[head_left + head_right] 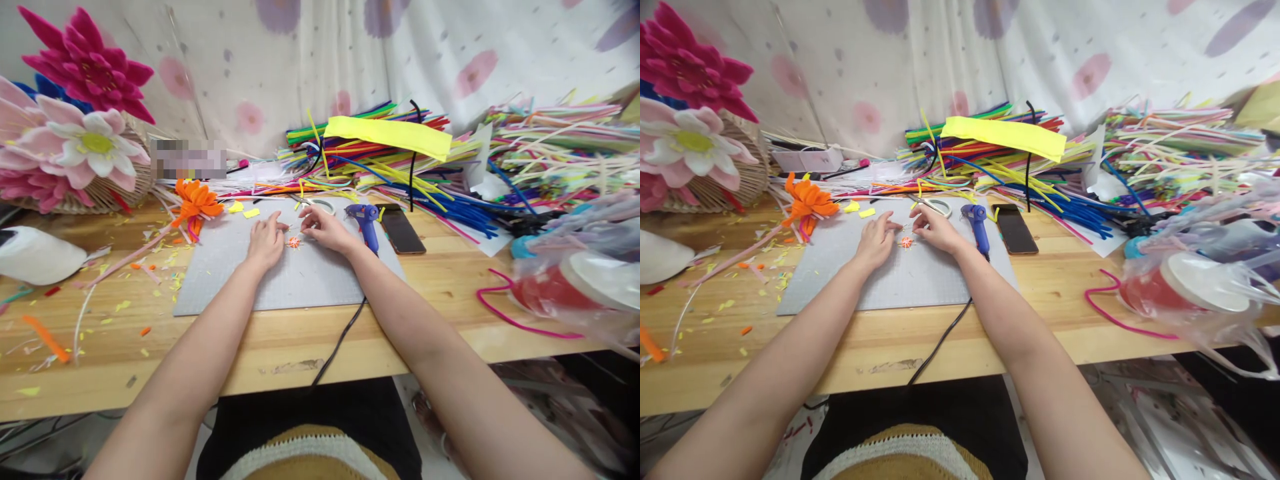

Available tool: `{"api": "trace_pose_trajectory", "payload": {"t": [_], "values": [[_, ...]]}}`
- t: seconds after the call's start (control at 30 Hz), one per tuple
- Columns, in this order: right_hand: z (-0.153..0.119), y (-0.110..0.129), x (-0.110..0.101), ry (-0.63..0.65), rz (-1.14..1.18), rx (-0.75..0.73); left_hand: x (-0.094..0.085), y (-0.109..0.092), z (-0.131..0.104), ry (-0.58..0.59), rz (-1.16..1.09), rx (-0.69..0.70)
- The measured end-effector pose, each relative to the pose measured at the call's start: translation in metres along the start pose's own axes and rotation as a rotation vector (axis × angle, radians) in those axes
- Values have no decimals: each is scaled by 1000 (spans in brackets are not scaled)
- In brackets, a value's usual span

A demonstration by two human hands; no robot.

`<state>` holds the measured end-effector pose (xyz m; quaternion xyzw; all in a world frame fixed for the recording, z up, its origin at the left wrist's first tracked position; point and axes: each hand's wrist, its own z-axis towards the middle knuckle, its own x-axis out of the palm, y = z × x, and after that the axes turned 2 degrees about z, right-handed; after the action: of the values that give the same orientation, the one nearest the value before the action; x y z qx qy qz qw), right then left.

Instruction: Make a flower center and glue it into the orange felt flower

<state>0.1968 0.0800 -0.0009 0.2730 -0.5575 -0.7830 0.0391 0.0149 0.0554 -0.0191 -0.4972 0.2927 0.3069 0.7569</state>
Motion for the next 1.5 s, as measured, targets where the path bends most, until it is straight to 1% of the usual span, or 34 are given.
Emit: {"api": "trace_pose_trajectory", "payload": {"t": [0.07,0.17,0.27,0.4,0.5,0.6,0.77,1.0,1.13,1.33,1.4,1.5], "values": [[0,0,0,0,2,1,1,2,1,-65,-39,-10],[0,0,1,-1,-13,11,-2,0,0,-160,-99,17],[1,0,3,-1,-40,16,-9,-6,-3,-206,-134,56],[1,2,4,14,-61,11,-13,-11,-6,-159,-136,96],[1,3,4,20,-91,17,-12,-10,-6,-100,-106,116],[0,3,4,22,-126,16,-10,-8,-7,-68,-84,137],[0,5,5,32,-164,41,-10,-9,-9,-46,-42,148],[0,7,6,33,-175,25,-12,-11,-9,-81,-60,170],[0,7,7,35,-192,37,-14,-14,-8,-48,-60,176],[0,5,7,37,-197,2,-13,-15,-8,-13,-38,194],[1,4,7,26,-219,4,-12,-15,-8,-9,-36,187],[2,1,7,-31,-244,22,-13,-15,-8,4,-45,173]]}}
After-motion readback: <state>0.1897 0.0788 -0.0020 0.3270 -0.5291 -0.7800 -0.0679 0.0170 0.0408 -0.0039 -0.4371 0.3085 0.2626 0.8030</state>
